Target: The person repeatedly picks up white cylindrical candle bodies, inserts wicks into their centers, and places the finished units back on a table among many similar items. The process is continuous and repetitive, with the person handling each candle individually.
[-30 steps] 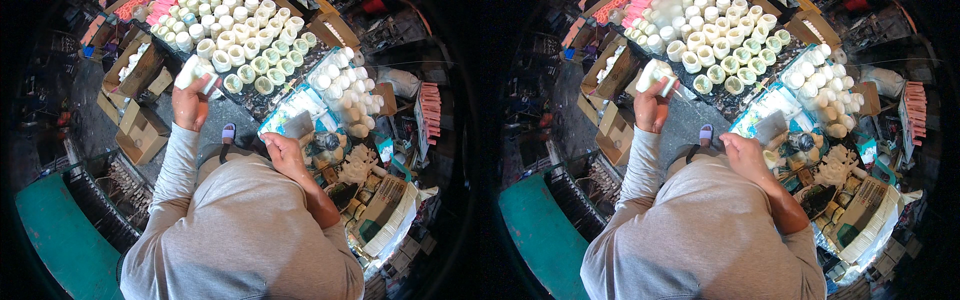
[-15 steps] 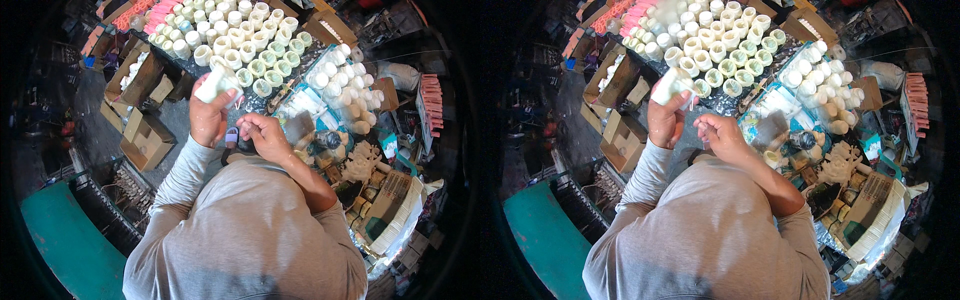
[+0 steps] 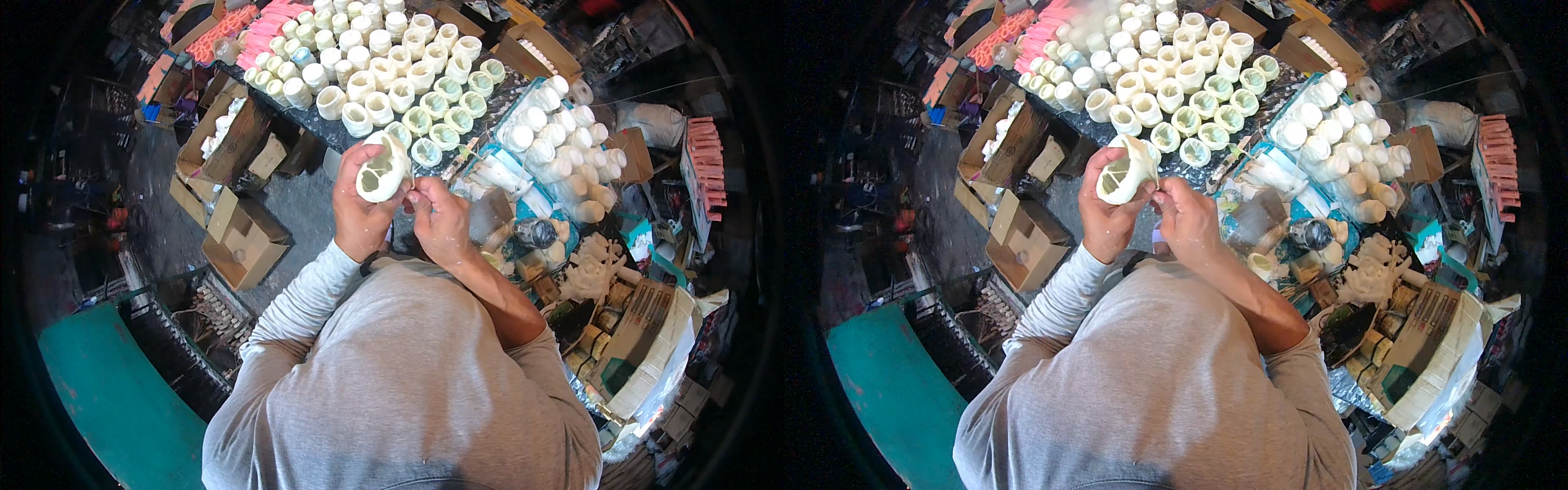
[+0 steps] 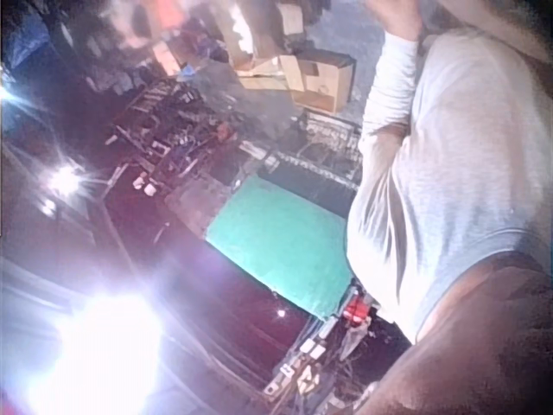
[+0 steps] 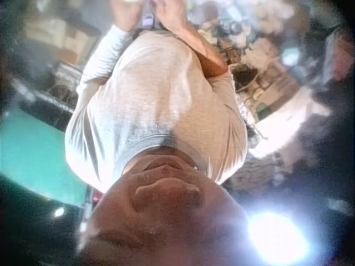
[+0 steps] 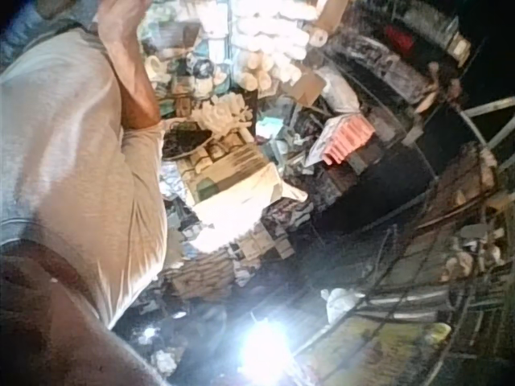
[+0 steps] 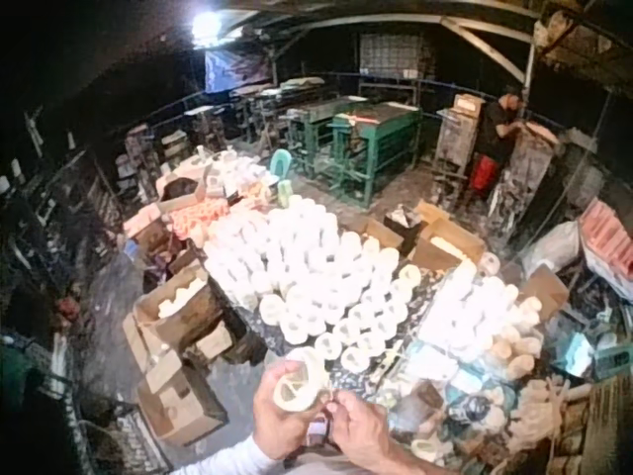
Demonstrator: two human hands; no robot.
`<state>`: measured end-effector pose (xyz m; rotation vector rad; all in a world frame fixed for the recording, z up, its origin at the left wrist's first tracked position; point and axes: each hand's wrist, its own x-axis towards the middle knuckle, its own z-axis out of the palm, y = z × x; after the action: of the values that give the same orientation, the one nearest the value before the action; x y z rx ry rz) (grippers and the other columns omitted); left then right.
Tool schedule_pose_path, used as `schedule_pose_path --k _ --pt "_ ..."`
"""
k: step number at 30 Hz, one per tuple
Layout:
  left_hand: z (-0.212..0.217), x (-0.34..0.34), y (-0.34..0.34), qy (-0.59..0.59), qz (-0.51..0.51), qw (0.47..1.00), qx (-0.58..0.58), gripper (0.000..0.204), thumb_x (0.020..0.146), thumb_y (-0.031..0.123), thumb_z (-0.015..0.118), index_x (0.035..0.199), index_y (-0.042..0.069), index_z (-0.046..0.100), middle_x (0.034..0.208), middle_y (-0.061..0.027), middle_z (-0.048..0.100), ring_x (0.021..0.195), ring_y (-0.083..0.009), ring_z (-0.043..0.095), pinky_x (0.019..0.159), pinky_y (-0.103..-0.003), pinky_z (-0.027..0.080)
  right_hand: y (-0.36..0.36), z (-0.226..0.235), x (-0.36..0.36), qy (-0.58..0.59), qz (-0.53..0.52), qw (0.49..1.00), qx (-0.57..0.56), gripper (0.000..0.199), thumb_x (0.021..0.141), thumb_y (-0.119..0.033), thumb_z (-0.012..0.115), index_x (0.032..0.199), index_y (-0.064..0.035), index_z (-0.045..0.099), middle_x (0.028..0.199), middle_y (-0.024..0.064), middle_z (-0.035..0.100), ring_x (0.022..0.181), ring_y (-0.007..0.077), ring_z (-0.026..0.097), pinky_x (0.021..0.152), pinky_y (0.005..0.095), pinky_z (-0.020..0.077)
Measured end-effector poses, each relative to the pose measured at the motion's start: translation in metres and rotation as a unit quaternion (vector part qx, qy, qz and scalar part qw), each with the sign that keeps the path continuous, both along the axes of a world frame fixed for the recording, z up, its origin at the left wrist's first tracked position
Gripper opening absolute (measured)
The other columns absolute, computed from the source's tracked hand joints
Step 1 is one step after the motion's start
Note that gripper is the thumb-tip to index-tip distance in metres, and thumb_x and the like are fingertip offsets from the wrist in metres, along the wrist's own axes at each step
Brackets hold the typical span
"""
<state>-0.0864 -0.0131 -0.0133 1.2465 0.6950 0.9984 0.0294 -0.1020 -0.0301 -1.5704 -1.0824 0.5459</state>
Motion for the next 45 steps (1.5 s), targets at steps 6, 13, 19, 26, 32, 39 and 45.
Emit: schedule_pose_path --k 6,13,19,26,32,39,45 --pt "0.001 -0.009 0.012 0.181 0.003 0.936 0.302 0.057 0.075 -0.007 0.081 0.127 0.006 0.061 0.132 -0.0185 0.063 0.121 -0.0323 0.064 0.104 -0.040 0.051 -0.003 -0.008 0.014 0.077 -0.056 0.994 0.045 0.005 0.106 -0.004 0.063 0.108 -0.0008 0.066 0.082 0.0092 0.074 0.073 0.0164 0.073 0.064 0.0331 0.0577" --pt "0.011 -0.022 0.021 0.275 0.022 0.897 0.344 0.061 0.073 -0.003 0.082 0.129 0.008 0.061 0.138 -0.0226 0.057 0.122 -0.0414 0.063 0.105 -0.045 0.051 -0.025 0.033 0.035 0.176 -0.003 0.984 0.040 0.011 0.102 -0.011 0.071 0.108 -0.0023 0.068 0.087 0.0030 0.068 0.081 0.0099 0.066 0.066 0.0272 0.0534" --pt "0.013 -0.015 0.005 0.247 -0.009 0.884 0.398 0.061 0.075 0.010 0.087 0.131 0.009 0.061 0.140 -0.0247 0.057 0.123 -0.0442 0.063 0.102 -0.049 0.053 -0.013 0.057 0.013 -0.135 0.044 0.990 0.026 0.017 0.093 -0.008 0.078 0.108 0.0007 0.074 0.091 0.0139 0.066 0.075 0.0295 0.066 0.067 0.0374 0.0527" --pt "-0.002 -0.018 0.002 0.228 -0.028 0.902 0.367 0.069 0.065 -0.009 0.082 0.128 0.009 0.062 0.140 -0.0241 0.054 0.122 -0.0467 0.061 0.101 -0.049 0.055 -0.026 0.058 0.014 -0.045 0.083 0.995 0.020 0.009 0.093 -0.005 0.076 0.099 0.0018 0.075 0.086 0.0126 0.067 0.073 0.0241 0.065 0.065 0.0347 0.0497" --pt "-0.018 -0.010 -0.008 0.214 -0.039 0.886 0.409 0.064 0.066 -0.011 0.081 0.125 0.008 0.064 0.137 -0.0241 0.055 0.121 -0.0462 0.062 0.100 -0.047 0.055 -0.043 0.056 0.015 -0.026 0.051 0.998 0.014 0.007 0.094 -0.003 0.073 0.098 0.0020 0.075 0.086 0.0125 0.067 0.071 0.0216 0.063 0.063 0.0329 0.0480" --pt "-0.029 -0.015 -0.024 0.221 -0.097 0.913 0.329 0.067 0.068 -0.011 0.079 0.130 0.009 0.062 0.139 -0.0252 0.055 0.124 -0.0463 0.062 0.102 -0.047 0.055 -0.065 0.045 0.037 -0.017 0.037 0.998 -0.048 0.021 0.093 -0.014 0.078 0.107 0.0016 0.073 0.090 0.0117 0.067 0.075 0.0192 0.062 0.067 0.0338 0.0493" --pt "-0.048 -0.005 -0.042 0.165 -0.223 0.893 0.354 0.098 0.066 -0.007 0.089 0.153 0.004 0.044 0.142 -0.0234 0.055 0.132 -0.0444 0.058 0.110 -0.046 0.050 -0.078 -0.007 0.084 0.122 0.172 0.945 -0.251 0.037 0.098 -0.012 0.074 0.133 0.0002 0.070 0.101 0.0076 0.077 0.080 0.0103 0.065 0.071 0.0279 0.0531"
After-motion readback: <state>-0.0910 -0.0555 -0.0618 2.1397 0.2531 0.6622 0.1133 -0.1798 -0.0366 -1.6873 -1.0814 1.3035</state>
